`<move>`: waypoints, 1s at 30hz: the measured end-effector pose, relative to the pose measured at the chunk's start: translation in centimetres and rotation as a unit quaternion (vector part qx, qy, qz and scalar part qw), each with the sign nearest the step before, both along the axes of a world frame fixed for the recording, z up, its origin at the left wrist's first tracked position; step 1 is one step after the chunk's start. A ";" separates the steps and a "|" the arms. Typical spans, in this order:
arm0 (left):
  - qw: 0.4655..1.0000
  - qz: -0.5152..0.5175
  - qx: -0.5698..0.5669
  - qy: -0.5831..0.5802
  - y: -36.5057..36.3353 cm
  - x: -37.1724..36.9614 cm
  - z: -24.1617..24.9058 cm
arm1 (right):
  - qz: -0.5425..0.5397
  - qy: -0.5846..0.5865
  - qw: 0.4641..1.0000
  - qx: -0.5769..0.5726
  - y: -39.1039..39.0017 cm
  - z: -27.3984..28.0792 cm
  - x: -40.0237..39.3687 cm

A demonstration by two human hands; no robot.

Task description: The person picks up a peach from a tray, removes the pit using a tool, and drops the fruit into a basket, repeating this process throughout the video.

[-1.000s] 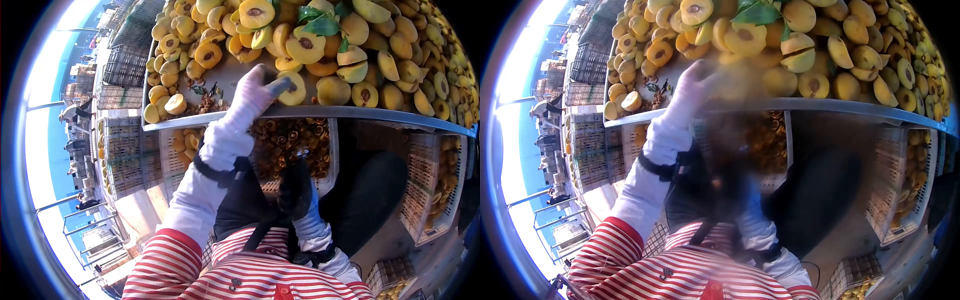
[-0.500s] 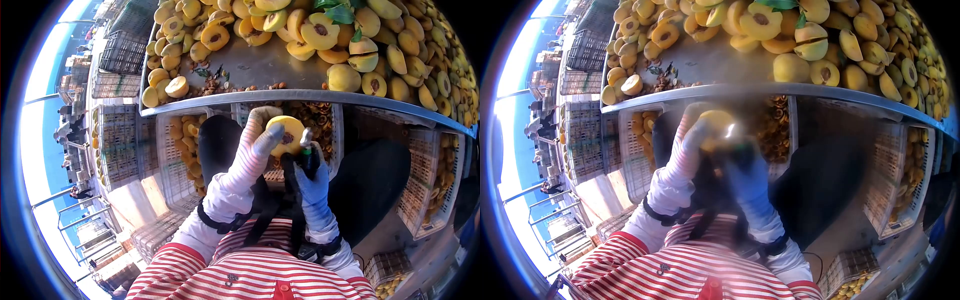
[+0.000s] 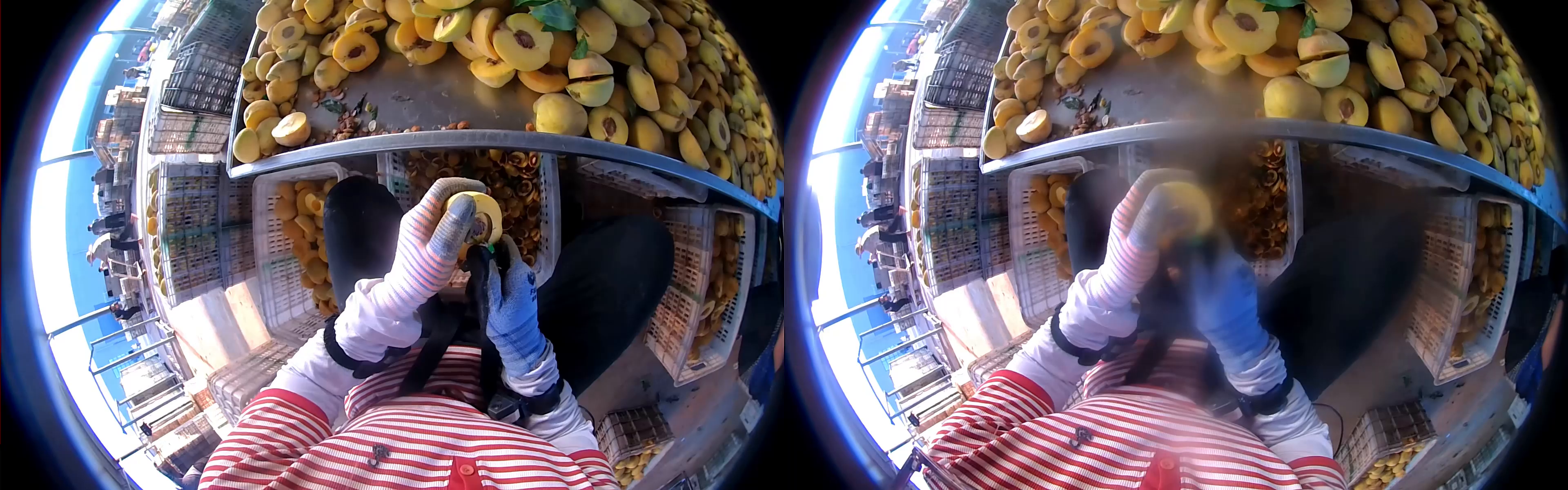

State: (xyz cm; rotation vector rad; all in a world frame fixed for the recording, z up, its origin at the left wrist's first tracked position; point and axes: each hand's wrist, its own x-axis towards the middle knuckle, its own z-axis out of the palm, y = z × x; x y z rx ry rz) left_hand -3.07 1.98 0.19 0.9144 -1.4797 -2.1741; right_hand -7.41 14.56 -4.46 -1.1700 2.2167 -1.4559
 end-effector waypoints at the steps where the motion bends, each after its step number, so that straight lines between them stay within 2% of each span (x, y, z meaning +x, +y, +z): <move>1: 1.000 0.002 -0.002 -0.007 0.1 -0.1 0.3 | 0.035 -0.011 0.999 0.015 0.2 0.5 -0.5; 3: 0.999 -0.037 0.001 -0.039 -0.5 -0.4 1.0 | 0.069 -0.025 0.997 0.031 0.7 0.6 -0.7; 5: 0.995 -0.074 0.005 -0.072 -1.6 -0.7 1.4 | 0.043 0.136 0.987 0.069 1.3 0.2 -0.4; 6: 0.986 -0.136 0.005 -0.095 -2.2 -0.9 1.5 | 0.043 0.135 0.988 0.068 1.5 -0.2 -0.2; 7: 0.973 -0.197 0.004 -0.118 -2.8 -1.0 1.6 | 0.061 0.069 0.994 0.059 1.7 -0.8 0.0; 8: 0.967 -0.216 0.035 -0.129 -3.1 -1.0 1.7 | 0.078 0.004 0.996 0.049 1.8 -1.3 0.2; 9: 0.967 -0.216 0.035 -0.129 -3.3 -1.1 1.6 | 0.078 0.003 0.996 0.048 1.7 -1.6 0.3; 11: 0.968 -0.206 0.107 -0.097 -3.5 -0.9 1.1 | 0.052 0.086 0.995 -0.028 1.4 -2.2 0.4; 13: 0.977 -0.181 0.099 -0.060 -2.3 -0.2 0.1 | 0.053 0.054 0.997 -0.008 1.1 -3.6 0.5; 15: 0.997 -0.008 0.033 0.075 0.7 0.0 -1.0 | 0.052 0.021 0.998 0.014 1.0 -3.7 0.5; 16: 0.995 0.016 -0.044 0.087 2.1 0.1 -1.2 | 0.060 -0.094 0.994 0.001 1.0 -3.1 0.5; 17: 0.996 0.046 -0.033 0.070 2.1 0.1 -1.5 | 0.069 -0.209 0.976 -0.011 1.0 -2.7 0.5; 18: 0.997 0.059 -0.031 0.048 2.2 0.1 -1.6 | 0.072 -0.210 0.975 -0.007 1.1 -2.5 0.6; 19: 0.997 0.072 -0.029 0.027 2.3 -0.1 -1.1 | 0.059 -0.063 0.996 -0.017 1.1 -2.3 0.7; 20: 0.996 0.076 -0.030 0.027 2.3 -0.2 -1.0 | 0.043 0.087 0.995 -0.030 1.0 -2.2 0.7; 21: 0.996 0.078 -0.032 0.028 2.3 -0.3 -0.9 | 0.045 0.087 0.995 -0.032 1.1 -2.9 1.1; 23: 0.996 0.077 -0.037 0.030 2.0 -0.4 -0.8 | 0.064 -0.033 0.997 -0.019 1.2 -4.0 1.8; 27: 0.999 0.015 -0.014 -0.034 1.2 -0.2 -1.2 | 0.038 0.046 0.998 -0.037 1.9 -3.3 0.7; 29: 0.996 -0.012 0.021 -0.081 0.9 -0.5 -0.6 | 0.059 -0.110 0.992 0.001 2.1 -3.8 0.9; 30: 0.992 -0.040 0.032 -0.113 0.6 -0.5 0.1 | 0.060 -0.110 0.992 0.002 2.2 -3.9 1.0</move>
